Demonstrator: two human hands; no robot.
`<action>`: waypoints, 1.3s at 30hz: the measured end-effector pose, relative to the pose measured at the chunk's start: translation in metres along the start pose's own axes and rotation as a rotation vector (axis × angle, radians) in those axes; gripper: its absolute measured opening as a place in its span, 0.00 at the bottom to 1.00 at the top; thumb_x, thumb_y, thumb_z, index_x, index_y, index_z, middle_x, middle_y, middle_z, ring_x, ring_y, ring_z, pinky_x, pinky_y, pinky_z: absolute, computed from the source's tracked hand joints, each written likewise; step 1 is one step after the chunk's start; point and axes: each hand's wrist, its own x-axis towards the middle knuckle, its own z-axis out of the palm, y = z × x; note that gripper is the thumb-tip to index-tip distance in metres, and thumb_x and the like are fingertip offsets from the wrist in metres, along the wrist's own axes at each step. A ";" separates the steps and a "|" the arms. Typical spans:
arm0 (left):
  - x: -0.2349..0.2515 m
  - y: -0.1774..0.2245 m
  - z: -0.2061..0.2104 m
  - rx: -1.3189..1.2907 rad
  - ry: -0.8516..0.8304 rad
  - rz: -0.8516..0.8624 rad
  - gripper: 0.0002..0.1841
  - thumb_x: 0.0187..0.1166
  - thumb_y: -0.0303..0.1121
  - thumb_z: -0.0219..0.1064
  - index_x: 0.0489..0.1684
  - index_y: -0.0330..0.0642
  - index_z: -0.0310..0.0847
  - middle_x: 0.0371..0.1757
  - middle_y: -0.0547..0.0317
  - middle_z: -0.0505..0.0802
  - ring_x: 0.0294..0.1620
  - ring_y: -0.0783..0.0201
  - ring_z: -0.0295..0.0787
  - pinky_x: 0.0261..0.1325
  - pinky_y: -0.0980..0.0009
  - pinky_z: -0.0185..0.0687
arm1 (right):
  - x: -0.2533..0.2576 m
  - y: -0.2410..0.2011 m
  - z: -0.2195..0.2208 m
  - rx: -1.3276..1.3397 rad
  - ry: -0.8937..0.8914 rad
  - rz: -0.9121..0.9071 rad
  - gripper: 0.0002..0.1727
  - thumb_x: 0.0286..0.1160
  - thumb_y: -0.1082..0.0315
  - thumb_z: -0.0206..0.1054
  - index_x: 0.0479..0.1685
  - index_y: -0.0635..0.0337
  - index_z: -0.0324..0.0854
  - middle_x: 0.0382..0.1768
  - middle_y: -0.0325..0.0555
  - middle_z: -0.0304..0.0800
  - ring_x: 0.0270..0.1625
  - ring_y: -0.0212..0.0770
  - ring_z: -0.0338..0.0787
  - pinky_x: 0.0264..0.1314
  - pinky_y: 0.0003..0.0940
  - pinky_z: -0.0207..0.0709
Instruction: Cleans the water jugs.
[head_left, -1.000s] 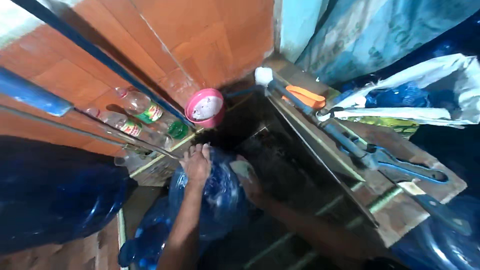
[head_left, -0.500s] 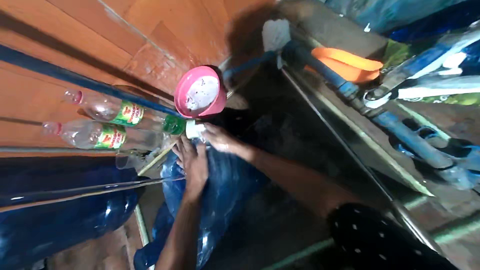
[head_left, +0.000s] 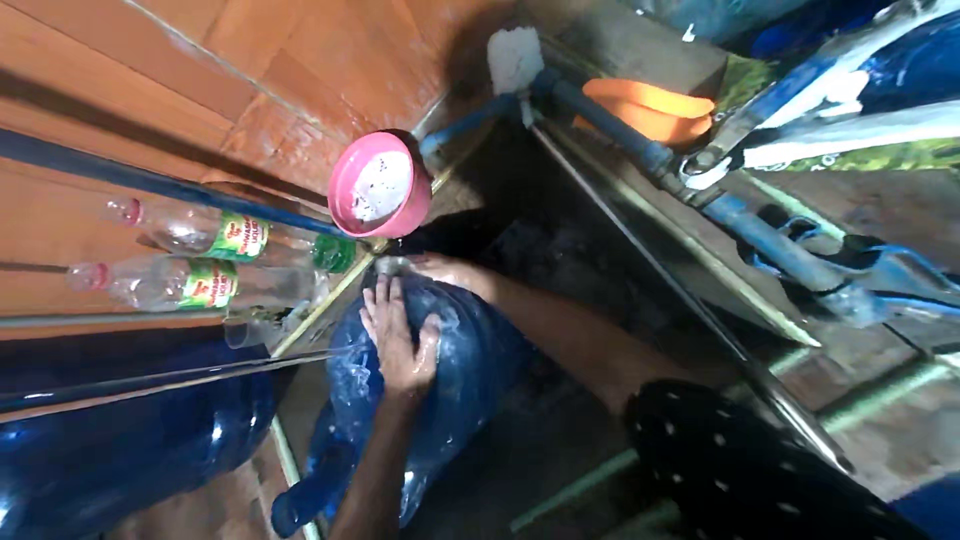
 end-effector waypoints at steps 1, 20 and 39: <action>0.002 -0.003 -0.003 0.002 0.031 -0.067 0.44 0.83 0.61 0.48 0.85 0.27 0.64 0.90 0.30 0.62 0.91 0.32 0.53 0.90 0.36 0.41 | -0.011 0.008 -0.001 -0.002 0.054 0.038 0.23 0.95 0.69 0.47 0.78 0.76 0.72 0.77 0.68 0.78 0.82 0.54 0.76 0.88 0.44 0.63; -0.020 0.028 0.011 -0.102 0.037 0.289 0.41 0.67 0.70 0.65 0.67 0.44 0.88 0.73 0.37 0.86 0.80 0.31 0.73 0.84 0.29 0.51 | -0.036 -0.054 -0.018 -0.536 0.159 0.244 0.21 0.94 0.67 0.51 0.73 0.75 0.74 0.70 0.73 0.80 0.74 0.66 0.81 0.79 0.59 0.70; -0.044 0.071 0.003 -0.141 0.045 -0.152 0.29 0.82 0.48 0.66 0.74 0.34 0.80 0.76 0.33 0.82 0.78 0.37 0.78 0.80 0.46 0.70 | -0.109 -0.126 -0.238 -1.246 0.227 0.628 0.27 0.93 0.63 0.56 0.86 0.62 0.64 0.73 0.73 0.77 0.74 0.71 0.78 0.75 0.70 0.68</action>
